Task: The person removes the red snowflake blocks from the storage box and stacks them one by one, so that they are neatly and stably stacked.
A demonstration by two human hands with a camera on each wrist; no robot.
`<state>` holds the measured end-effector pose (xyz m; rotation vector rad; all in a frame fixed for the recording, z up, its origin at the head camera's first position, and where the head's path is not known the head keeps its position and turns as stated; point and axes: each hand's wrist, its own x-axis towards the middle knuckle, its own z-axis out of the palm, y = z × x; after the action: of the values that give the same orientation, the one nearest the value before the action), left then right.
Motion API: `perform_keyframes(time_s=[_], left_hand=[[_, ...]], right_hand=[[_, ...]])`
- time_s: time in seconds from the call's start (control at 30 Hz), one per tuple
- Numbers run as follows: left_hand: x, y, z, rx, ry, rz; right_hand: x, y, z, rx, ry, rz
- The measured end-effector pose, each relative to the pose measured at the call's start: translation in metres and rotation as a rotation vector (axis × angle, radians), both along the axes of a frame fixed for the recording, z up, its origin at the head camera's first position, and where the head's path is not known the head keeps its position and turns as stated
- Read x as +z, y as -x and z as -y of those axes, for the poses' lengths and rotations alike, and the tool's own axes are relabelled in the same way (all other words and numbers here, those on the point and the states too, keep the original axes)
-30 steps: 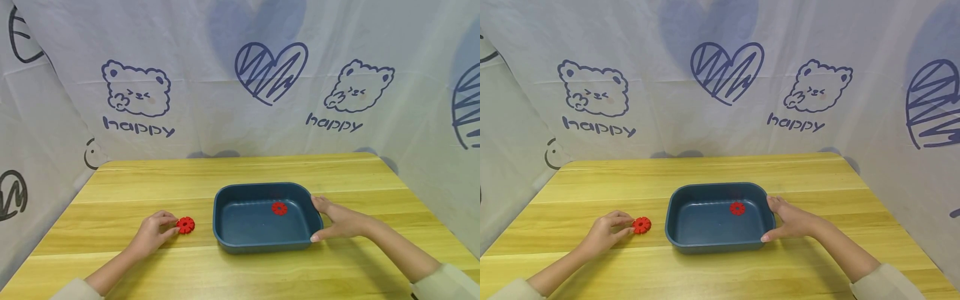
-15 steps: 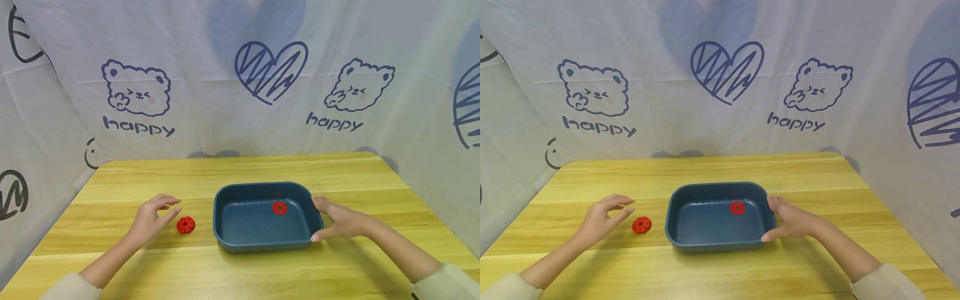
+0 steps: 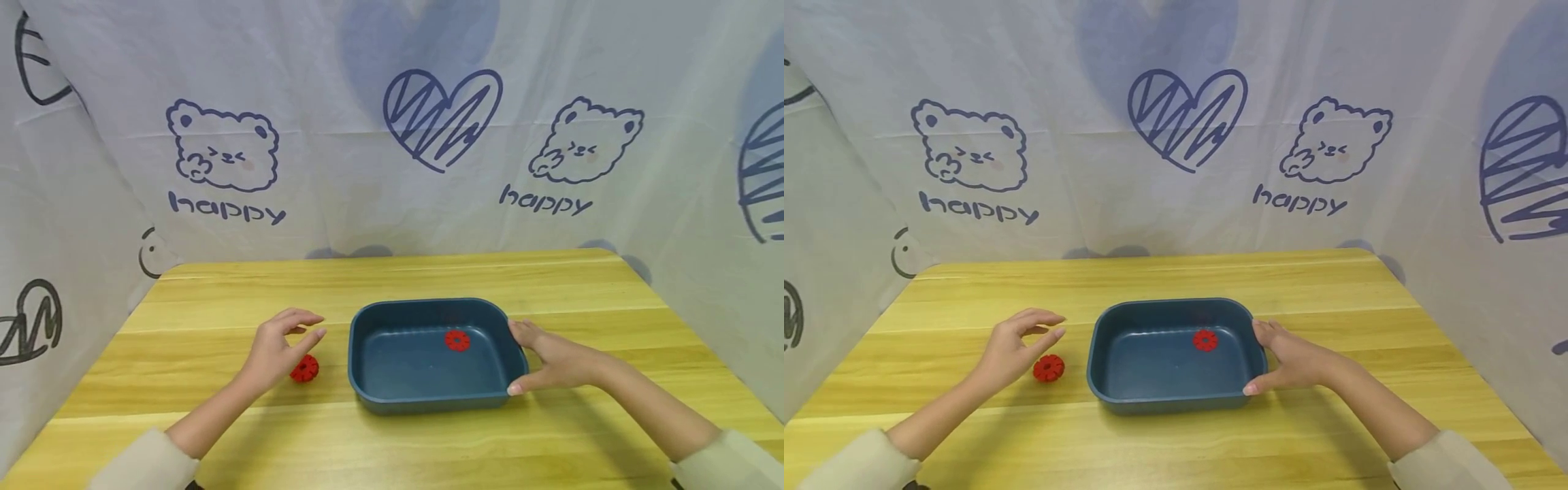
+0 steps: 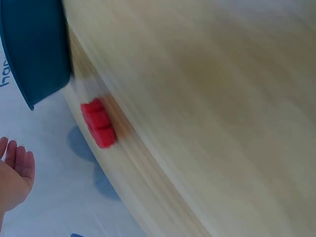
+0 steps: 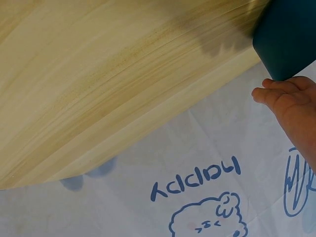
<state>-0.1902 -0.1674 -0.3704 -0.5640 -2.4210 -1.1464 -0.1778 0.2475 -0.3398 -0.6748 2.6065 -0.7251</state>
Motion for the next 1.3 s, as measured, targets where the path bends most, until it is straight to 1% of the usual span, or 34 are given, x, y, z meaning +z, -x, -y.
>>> perform_keyframes(time_s=[0.13, 0.3, 0.47, 0.7, 1.0, 1.2, 1.3], left_hand=[[0.001, 0.003, -0.011, -0.012, -0.032, 0.002], [0.004, 0.007, -0.021, -0.027, -0.07, 0.026], [0.006, 0.009, -0.034, -0.055, -0.088, 0.034], [0.009, 0.012, -0.056, -0.104, -0.11, 0.042], [0.005, 0.015, -0.086, -0.156, -0.092, 0.043], [-0.001, 0.02, -0.105, -0.192, -0.083, 0.034], [-0.003, 0.02, -0.114, -0.206, -0.085, 0.048]], right_hand=[[-0.001, 0.001, 0.0, 0.003, 0.0, 0.0], [0.0, 0.0, 0.0, -0.005, 0.001, 0.01], [0.0, 0.0, 0.001, -0.004, 0.005, 0.015], [0.0, 0.0, 0.0, -0.004, 0.003, 0.013], [-0.001, 0.0, 0.0, -0.007, 0.007, 0.015], [-0.001, 0.0, 0.0, -0.009, 0.0, 0.017], [-0.001, 0.0, 0.0, -0.008, -0.002, 0.014]])
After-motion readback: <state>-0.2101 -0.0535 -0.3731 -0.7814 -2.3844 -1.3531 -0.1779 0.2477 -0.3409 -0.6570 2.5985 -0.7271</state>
